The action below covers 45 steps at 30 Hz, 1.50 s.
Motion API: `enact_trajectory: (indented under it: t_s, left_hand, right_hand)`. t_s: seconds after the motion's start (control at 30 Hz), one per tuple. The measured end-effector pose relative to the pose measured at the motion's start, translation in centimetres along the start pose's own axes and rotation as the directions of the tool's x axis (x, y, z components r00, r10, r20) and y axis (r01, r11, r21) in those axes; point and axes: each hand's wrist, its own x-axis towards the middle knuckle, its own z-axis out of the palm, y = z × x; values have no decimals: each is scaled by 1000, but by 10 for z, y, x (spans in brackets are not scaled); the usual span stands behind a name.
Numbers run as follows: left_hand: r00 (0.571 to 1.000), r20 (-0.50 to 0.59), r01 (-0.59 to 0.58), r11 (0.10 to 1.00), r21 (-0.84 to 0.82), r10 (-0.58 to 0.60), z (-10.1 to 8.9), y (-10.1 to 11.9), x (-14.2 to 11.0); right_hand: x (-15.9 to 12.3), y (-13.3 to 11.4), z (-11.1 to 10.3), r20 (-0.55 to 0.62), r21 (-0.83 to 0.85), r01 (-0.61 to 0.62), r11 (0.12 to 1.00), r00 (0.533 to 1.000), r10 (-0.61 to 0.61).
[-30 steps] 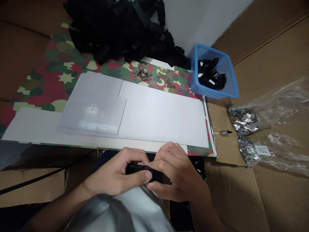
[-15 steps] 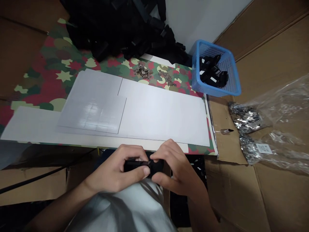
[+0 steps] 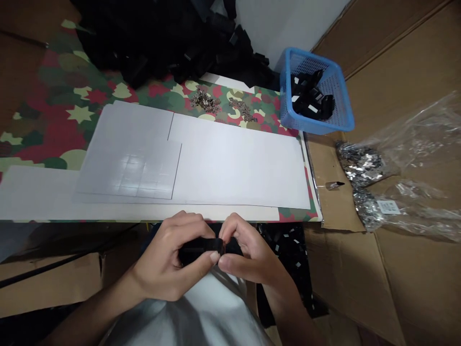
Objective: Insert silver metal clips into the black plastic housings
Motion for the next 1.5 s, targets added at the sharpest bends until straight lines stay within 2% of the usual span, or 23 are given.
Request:
enact_trajectory:
  t_s: [0.1, 0.23, 0.43, 0.67, 0.93, 1.03, 1.1, 1.2, 1.3, 1.4, 1.5]
  left_hand:
    - [998, 14, -61, 995, 79, 60, -1, 0, -1]
    - [988, 5, -154, 965, 211, 157, -2, 1, -2]
    - [967, -13, -236, 917, 322, 254, -3, 1, -5]
    - [965, -60, -225, 919, 324, 257, 2, -1, -6]
    - [964, -63, -223, 916, 333, 258, 3, -1, -6]
    - [969, -79, -210, 944, 253, 236, 5, -2, -6]
    - [983, -78, -153, 979, 134, 165, 5, -2, -4]
    - [1000, 21, -1, 999, -41, 2, 2, 1, 0]
    - [978, 179, 138, 975, -176, -106, -2, 4, 4]
    - [949, 271, 261, 888, -380, -163, -5, 7, 2]
    - [948, 271, 289, 803, -521, -166, -7, 6, -3]
  right_hand:
    - [-1, 0, -2, 11, -26, 20, 999, 1000, -20]
    - [-4, -2, -5, 10, -158, 62, 985, 998, -61]
    - [-9, -4, -5, 30, -345, 218, 913, 975, -221]
    - [-10, 1, -7, 25, -370, 268, 890, 960, -278]
    - [-11, 3, -4, -15, -441, 314, 840, 934, -357]
    - [-13, -8, -15, 68, -542, 306, 783, 944, -323]
    - [-15, -17, -25, 142, -634, 316, 706, 945, -295]
    - [-16, -26, -34, 236, -725, 418, 547, 897, -373]
    - [-15, -26, -29, 301, -736, 511, 445, 835, -461]
    - [-11, -18, -21, 256, -682, 534, 499, 814, -521]
    - [-8, -8, -22, 134, -597, 489, 636, 843, -522]
